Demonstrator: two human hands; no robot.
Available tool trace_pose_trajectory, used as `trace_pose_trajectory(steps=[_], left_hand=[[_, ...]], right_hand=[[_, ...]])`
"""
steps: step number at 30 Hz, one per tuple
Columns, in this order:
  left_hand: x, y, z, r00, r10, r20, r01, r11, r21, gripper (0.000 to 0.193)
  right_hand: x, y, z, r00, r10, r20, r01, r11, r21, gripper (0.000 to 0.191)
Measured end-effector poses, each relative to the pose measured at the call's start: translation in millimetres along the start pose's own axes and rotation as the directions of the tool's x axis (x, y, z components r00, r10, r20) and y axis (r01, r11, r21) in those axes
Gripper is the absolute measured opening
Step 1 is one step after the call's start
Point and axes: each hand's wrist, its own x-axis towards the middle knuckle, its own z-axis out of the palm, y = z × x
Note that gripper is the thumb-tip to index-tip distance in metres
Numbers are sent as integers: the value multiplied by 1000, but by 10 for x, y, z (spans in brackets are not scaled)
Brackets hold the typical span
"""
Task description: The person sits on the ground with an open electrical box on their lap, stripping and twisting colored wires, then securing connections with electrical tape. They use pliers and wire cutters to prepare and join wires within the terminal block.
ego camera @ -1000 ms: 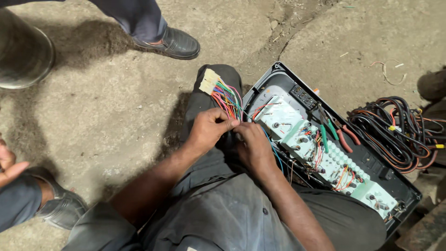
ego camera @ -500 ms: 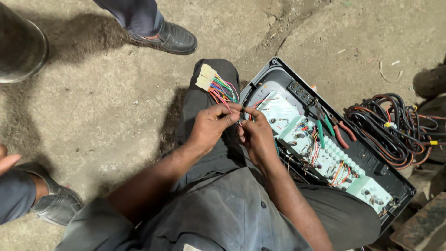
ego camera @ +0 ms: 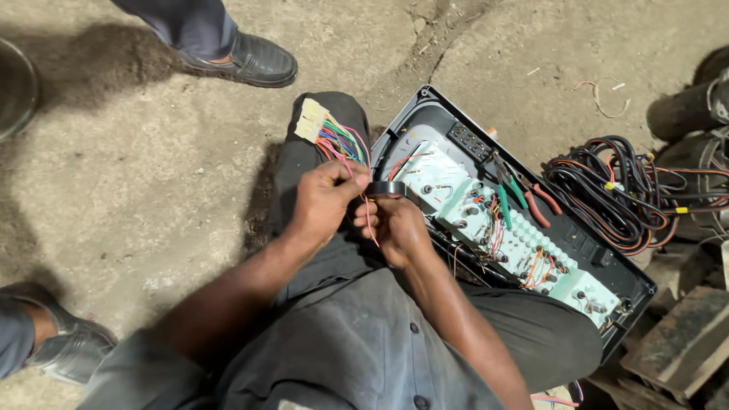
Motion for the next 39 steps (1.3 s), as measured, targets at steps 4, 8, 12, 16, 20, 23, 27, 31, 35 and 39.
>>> trace_pose_trajectory(steps=[4,8,12,16,20,23,27,31,35,39], left_hand=[[-43,50,-38,987,-37,159,60,989,-138,6],[24,165,-125,976,29,218,-46,996,74,9],[45,209,-153,976,-208,63,174,922,346,18],[26,141,-76,981,-190,35,171,937,303,24],[1,115,-40,986,83,143,-100,988,118,17],[-58,131,-64,979,48,200,-31,996,-87,9],[1,105,-104,985,22,173,-5,995,-99,9],[54,39,-171,982,-36,187,3,984,177,14],[-3,-13,-138,988,-155,29,137,937,322,25],[-67,4,-47,998,36,59,-48,975,218,19]], right_hand=[[112,37,-16,982,-125,139,132,990,-46,14],[-48,36,101,894,-434,109,447,855,-264,25],[-376,-32,164,581,-683,442,696,135,-706,24],[-477,-130,185,299,-681,668,654,-364,-663,36],[-287,-178,224,869,-477,131,480,747,-460,25],[-204,-120,232,966,-249,69,257,950,-176,23],[-328,-36,197,807,-583,98,564,709,-423,35],[-510,-67,189,517,-704,487,758,112,-643,27],[-596,-136,147,266,-635,726,621,-463,-632,33],[-485,-15,107,507,-786,354,712,151,-686,24]])
